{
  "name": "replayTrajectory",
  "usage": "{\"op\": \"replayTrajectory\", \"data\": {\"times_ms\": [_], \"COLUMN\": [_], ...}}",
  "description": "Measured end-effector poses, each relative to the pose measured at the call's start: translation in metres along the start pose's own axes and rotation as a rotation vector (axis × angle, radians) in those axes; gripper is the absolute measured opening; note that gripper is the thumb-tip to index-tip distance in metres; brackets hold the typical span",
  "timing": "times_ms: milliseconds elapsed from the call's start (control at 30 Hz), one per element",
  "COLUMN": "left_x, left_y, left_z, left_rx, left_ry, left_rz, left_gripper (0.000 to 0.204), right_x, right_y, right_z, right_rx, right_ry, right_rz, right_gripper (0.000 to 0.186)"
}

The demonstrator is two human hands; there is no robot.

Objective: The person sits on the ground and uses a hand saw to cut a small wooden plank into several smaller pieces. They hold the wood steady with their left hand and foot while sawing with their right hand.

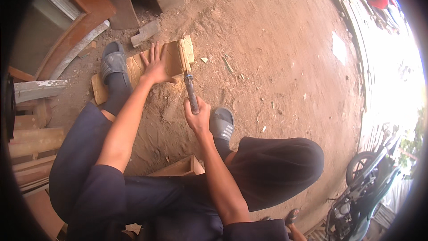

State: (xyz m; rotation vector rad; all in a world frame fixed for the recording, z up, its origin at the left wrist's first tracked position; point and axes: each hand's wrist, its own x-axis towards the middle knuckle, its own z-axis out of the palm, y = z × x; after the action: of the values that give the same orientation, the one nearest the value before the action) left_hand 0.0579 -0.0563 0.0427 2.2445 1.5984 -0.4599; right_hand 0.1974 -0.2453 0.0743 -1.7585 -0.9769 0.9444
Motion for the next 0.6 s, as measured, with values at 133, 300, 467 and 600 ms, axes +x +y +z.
{"op": "replayTrajectory", "data": {"times_ms": [133, 300, 467, 600], "left_x": [0.001, 0.007, 0.004, 0.006], "left_y": [0.001, 0.005, -0.001, 0.002], "left_z": [0.004, 0.001, 0.000, 0.002], "left_rx": [-0.024, -0.029, -0.013, -0.012], "left_ry": [-0.055, -0.003, -0.083, -0.077], "left_rz": [-0.018, 0.019, -0.038, -0.080], "left_gripper": [0.155, 0.152, 0.151, 0.148], "right_x": [-0.009, -0.010, -0.026, -0.035], "right_y": [0.007, 0.010, 0.018, 0.028], "right_z": [0.005, 0.008, -0.002, -0.009], "right_rx": [-0.001, 0.023, 0.090, 0.164], "right_ry": [0.018, -0.003, -0.081, -0.053], "right_rz": [-0.009, 0.060, 0.052, 0.111], "right_gripper": [0.031, 0.034, 0.028, 0.023]}}
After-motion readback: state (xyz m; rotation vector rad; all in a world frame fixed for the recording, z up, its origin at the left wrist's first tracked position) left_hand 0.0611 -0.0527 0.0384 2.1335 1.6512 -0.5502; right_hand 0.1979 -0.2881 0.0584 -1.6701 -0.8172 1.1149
